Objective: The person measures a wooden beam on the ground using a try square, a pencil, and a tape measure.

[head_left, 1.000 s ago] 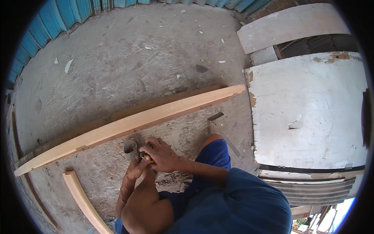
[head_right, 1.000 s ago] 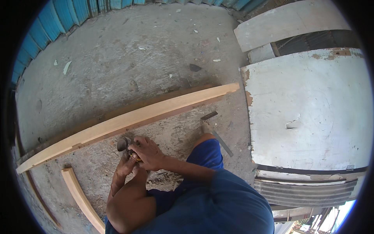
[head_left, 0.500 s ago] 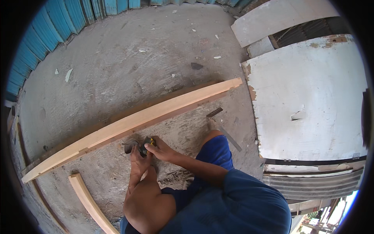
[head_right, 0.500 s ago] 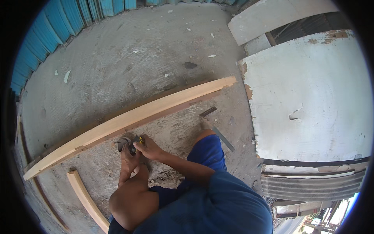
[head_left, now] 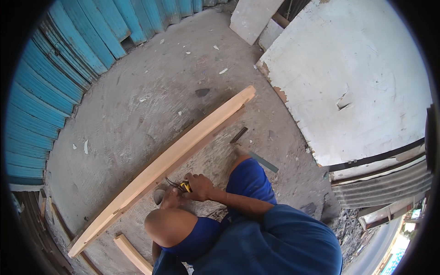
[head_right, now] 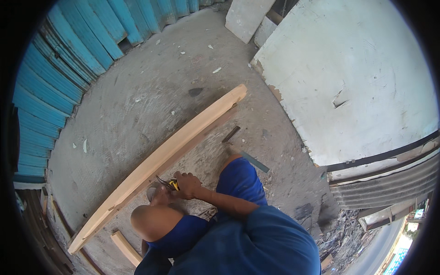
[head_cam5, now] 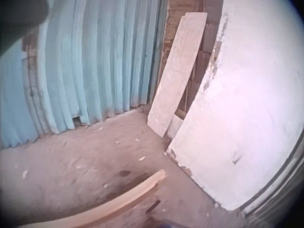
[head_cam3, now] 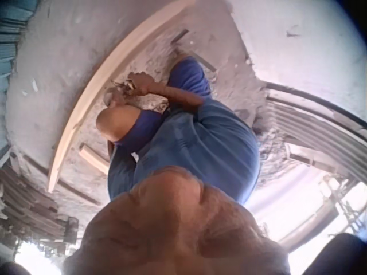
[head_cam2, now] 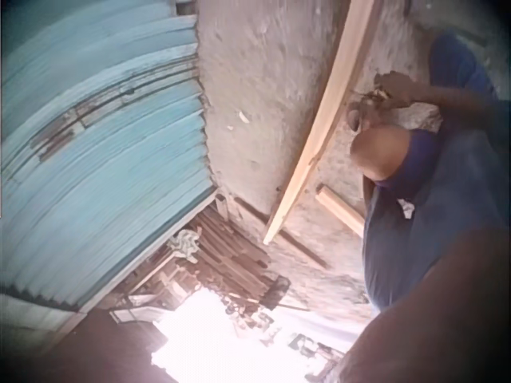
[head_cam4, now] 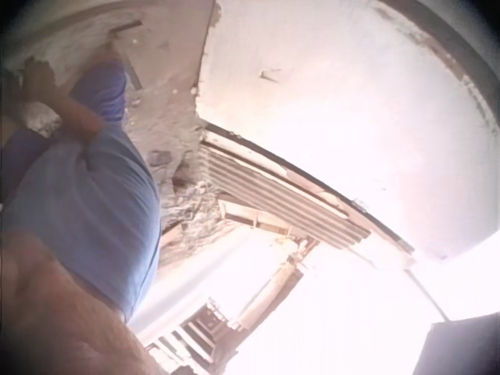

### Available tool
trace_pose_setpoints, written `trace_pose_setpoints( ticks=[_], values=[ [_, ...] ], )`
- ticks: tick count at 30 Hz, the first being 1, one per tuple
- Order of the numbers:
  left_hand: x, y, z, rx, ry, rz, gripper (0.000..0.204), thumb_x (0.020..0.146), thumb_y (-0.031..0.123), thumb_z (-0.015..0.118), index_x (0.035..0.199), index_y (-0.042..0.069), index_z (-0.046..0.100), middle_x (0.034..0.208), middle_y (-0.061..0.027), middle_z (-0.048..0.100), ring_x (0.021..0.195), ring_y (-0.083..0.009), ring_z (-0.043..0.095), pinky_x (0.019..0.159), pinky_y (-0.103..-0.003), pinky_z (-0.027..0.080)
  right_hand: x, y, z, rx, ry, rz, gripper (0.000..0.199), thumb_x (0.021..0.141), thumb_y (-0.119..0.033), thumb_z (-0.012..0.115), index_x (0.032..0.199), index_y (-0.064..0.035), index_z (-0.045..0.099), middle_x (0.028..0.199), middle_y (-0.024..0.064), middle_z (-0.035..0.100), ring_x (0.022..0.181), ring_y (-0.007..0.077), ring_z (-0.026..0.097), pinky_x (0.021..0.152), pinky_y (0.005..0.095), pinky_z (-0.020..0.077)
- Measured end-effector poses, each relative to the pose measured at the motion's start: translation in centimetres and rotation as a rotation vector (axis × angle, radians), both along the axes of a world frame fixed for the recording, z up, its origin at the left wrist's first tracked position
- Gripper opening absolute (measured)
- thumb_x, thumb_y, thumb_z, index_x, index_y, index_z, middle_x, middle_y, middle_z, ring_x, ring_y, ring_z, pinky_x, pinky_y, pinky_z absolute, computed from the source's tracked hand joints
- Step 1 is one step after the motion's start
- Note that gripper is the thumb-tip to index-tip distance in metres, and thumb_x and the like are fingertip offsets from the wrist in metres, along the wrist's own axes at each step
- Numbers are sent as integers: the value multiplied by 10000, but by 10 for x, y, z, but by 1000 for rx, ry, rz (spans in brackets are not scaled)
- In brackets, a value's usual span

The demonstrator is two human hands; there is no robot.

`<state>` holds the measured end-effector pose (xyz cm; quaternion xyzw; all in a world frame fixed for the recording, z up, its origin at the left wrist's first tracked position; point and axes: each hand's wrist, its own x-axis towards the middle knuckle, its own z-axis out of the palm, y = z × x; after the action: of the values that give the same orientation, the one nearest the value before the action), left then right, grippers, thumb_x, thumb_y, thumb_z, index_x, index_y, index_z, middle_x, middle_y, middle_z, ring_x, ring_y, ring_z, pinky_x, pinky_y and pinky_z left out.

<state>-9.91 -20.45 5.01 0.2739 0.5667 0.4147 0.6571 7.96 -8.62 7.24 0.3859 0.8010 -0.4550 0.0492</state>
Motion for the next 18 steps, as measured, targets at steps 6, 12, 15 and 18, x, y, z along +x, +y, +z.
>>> trace_pose_setpoints(
  ticks=[6, 12, 15, 18],
  values=[
    [-3, 16, -24, -96, 162, -169, 347, 990, 115, 695, 1293, -35, 616, 1128, -105, 707, 1037, -180, 673, 902, -337, 555, 6, 2, 7, 79, -59, 119, 829, 772, -510, 835, 1372, -42, 504, 1224, 275, 655, 1150, 457, 641, 981, 512, 531],
    [10, 44, 17, 125, 406, -389, 387, 919, 102, 772, 1273, -5, 657, 1139, -99, 726, 1043, -191, 694, 899, -322, 558, 28, 54, -19, -745, 288, -44, 758, 930, -518, 735, 1429, 7, 514, 1247, 230, 640, 1150, 322, 645, 996, 424, 517],
    [19, 41, 20, 289, 390, -243, 429, 854, 103, 836, 1246, 20, 685, 1159, -122, 735, 1048, -231, 716, 911, -347, 568, 21, 52, -30, -809, 304, 38, 838, 940, -524, 732, 1453, 89, 476, 1299, 200, 613, 1176, 271, 606, 1027, 374, 496],
    [37, 56, 22, 382, 491, -150, 409, 848, 137, 852, 1229, 81, 715, 1216, -149, 710, 1145, -305, 681, 980, -417, 554, 35, 72, -17, -841, 339, 55, 724, 982, -409, 689, 1479, 69, 467, 1292, 171, 613, 1171, 220, 594, 991, 335, 490]
  ],
)
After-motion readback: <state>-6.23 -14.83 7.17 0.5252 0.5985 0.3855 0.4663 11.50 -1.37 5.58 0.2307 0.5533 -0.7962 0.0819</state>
